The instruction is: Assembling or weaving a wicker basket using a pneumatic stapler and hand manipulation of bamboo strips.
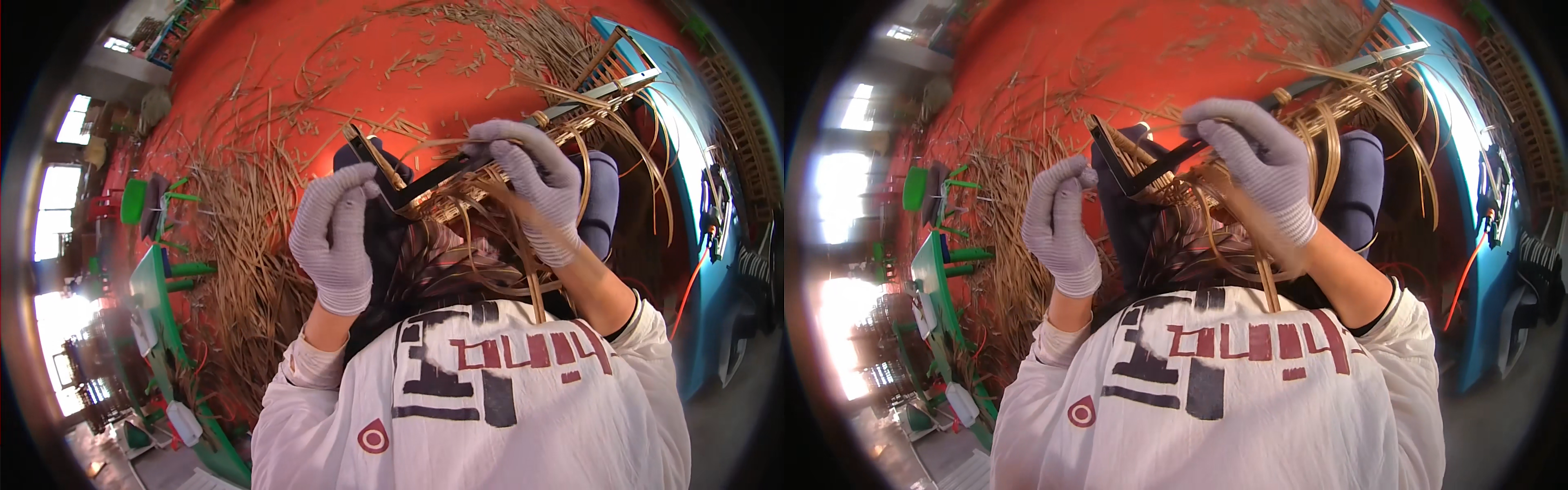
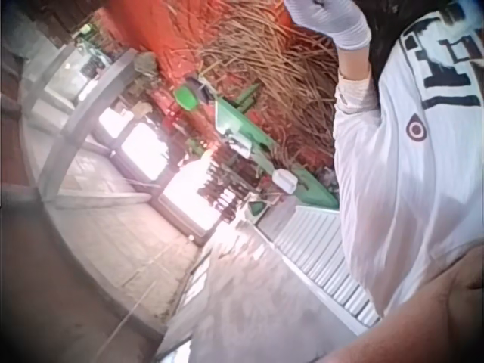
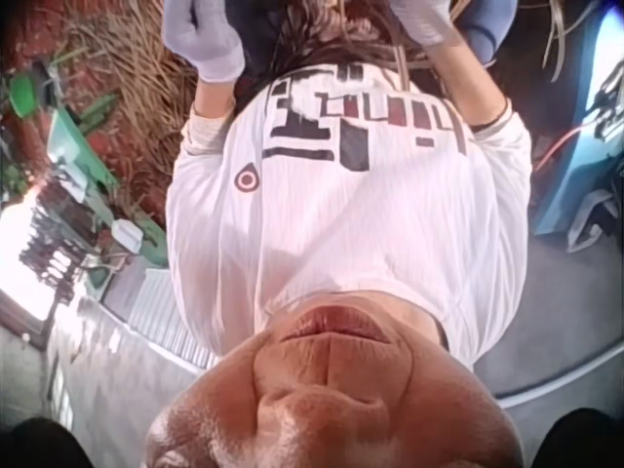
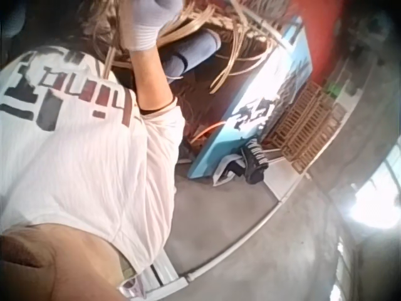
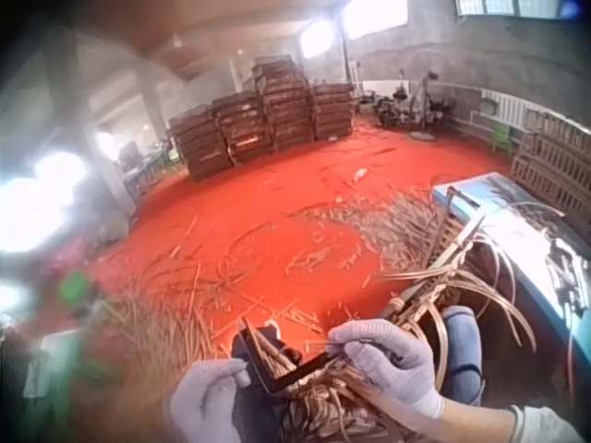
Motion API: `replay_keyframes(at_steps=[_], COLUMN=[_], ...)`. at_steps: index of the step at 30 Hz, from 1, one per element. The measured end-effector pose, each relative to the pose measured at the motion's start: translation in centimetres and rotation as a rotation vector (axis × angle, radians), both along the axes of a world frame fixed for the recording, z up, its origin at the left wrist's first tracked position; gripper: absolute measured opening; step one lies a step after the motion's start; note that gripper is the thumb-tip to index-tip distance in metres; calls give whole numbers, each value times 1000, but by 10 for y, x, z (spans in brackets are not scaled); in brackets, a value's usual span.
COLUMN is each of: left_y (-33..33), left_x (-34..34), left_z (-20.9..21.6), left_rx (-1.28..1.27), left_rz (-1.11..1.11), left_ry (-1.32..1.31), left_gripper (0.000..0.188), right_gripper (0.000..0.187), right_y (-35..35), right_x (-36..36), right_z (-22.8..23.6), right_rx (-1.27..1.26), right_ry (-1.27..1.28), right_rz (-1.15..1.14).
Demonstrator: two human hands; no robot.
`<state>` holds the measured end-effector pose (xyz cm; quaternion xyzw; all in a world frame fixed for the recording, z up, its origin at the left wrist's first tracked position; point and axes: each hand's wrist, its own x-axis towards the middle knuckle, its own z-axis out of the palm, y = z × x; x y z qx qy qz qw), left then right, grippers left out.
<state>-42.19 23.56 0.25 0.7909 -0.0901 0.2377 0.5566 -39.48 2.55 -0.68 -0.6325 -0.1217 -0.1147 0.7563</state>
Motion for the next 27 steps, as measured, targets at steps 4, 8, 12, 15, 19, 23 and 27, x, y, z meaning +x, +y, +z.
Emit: replay_keyframes(at_steps=[4,8,12,15,19,23,27], left_y=[-12,-30,-41,-32,-26,-1,8], left_x=[9,7,3,10,23,42,49], left_z=[5,-8,-9,-5,11,29,64], left_rx=[74,15,-165,322,629,625,955], left_rz=[-53,-90,-111,-81,18,-140,-59], left_ry=[97,-30,119,-243,-524,-425,-501], left_gripper=[17,28,23,22,24,18,17], right_gripper=[26,28,27,26,23,16,16], right_y=[-17,-13,-13,-14,-17,-12,-19], right_x=[5,-8,-11,-15,-19,-12,-1], right_z=[-3,1,-5,-6,5,6,-6], right_rx=[-337,-545,-576,-498,-324,136,-100], right_ry=[-568,-728,-725,-644,-403,76,137], right_rz=[-66,53,68,90,91,129,177])
